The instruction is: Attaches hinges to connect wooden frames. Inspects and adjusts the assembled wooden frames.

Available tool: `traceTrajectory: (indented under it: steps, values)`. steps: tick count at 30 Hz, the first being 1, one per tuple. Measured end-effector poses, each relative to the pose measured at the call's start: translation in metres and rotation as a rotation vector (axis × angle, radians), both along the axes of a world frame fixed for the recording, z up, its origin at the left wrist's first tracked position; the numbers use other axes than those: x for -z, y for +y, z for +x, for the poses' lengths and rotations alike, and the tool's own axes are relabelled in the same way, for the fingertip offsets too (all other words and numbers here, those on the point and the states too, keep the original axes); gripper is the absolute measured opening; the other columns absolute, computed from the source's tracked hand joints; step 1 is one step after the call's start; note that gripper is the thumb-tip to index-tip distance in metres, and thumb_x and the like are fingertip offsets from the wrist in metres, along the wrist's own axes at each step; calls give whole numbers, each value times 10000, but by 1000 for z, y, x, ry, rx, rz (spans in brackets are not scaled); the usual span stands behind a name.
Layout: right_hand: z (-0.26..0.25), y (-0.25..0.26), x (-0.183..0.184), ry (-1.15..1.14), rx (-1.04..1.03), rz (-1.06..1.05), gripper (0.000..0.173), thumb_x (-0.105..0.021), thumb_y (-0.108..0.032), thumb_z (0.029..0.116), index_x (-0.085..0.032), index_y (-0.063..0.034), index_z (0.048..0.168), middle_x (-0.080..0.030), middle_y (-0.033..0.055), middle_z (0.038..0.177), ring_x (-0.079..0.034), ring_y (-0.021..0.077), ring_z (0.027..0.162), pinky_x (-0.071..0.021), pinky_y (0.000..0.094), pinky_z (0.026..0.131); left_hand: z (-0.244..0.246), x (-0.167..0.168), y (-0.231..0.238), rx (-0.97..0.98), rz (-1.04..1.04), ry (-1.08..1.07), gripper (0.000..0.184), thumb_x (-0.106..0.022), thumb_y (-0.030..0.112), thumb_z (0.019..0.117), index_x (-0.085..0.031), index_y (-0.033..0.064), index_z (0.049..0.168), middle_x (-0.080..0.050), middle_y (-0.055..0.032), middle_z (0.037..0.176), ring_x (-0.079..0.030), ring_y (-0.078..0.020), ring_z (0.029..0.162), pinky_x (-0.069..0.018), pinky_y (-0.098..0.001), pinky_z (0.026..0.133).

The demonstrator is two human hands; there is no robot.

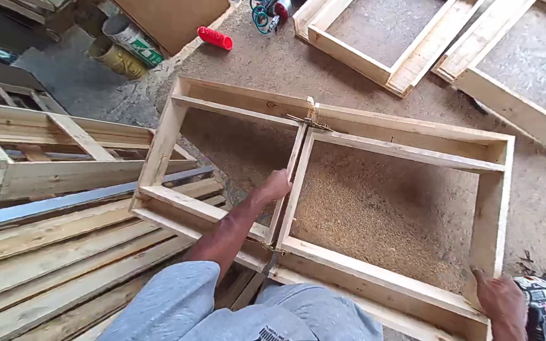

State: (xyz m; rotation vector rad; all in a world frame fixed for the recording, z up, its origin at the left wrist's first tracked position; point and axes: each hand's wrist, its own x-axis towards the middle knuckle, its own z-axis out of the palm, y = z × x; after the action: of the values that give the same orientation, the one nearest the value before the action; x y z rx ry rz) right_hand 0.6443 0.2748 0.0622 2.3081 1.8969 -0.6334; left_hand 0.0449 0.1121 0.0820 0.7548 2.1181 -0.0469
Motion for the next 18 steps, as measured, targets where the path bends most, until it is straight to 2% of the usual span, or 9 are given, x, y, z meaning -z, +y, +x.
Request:
traceTrajectory:
  steps: [5, 9, 13, 16, 18]
  values:
    - [-40, 58, 5, -36, -197, -39, 488, -659, -448, 980, -662, -6, 1189, -680, 331, 1077, -641, 536, 1066, -449, 772, 884, -6, 11, -57, -137, 10, -10, 420, -670, 269, 962, -603, -61, 1213, -678, -256, 1131, -684, -395, 1068, -541, -611, 929]
    - [-73, 90, 9, -61, -266, -58, 502, -669, -446, 977, -655, -4, 1215, -677, 335, 1109, -634, 542, 1094, -448, 770, 896, -12, 13, -87, -179, 34, -58, 424, -658, 265, 961, -592, -80, 1197, -667, -271, 1129, -673, -410, 1076, -531, -625, 926]
    - [-90, 108, 19, -83, -297, -97, 569, -635, -462, 998, -604, 24, 1293, -652, 353, 1178, -612, 542, 1153, -441, 761, 944, -15, 24, -114, -237, 182, -156, 471, -638, 283, 970, -558, -24, 1318, -673, -237, 1186, -669, -369, 1129, -520, -612, 979]
    - [-93, 113, 33, -183, -281, -158, 644, -585, -443, 1029, -497, 78, 1396, -602, 383, 1276, -578, 543, 1230, -442, 722, 1001, -4, 28, -130, -271, 290, -236, 604, -575, 393, 1026, -434, 19, 1478, -652, -243, 1256, -651, -365, 1181, -501, -599, 1022]
    - [-108, 109, 35, -260, -243, -75, 713, -613, -415, 1010, -413, 113, 1446, -543, 399, 1358, -550, 533, 1283, -449, 680, 1039, 1, 37, -140, -323, 384, -250, 687, -540, 446, 1042, -358, 40, 1566, -634, -240, 1328, -637, -343, 1232, -481, -575, 1073]
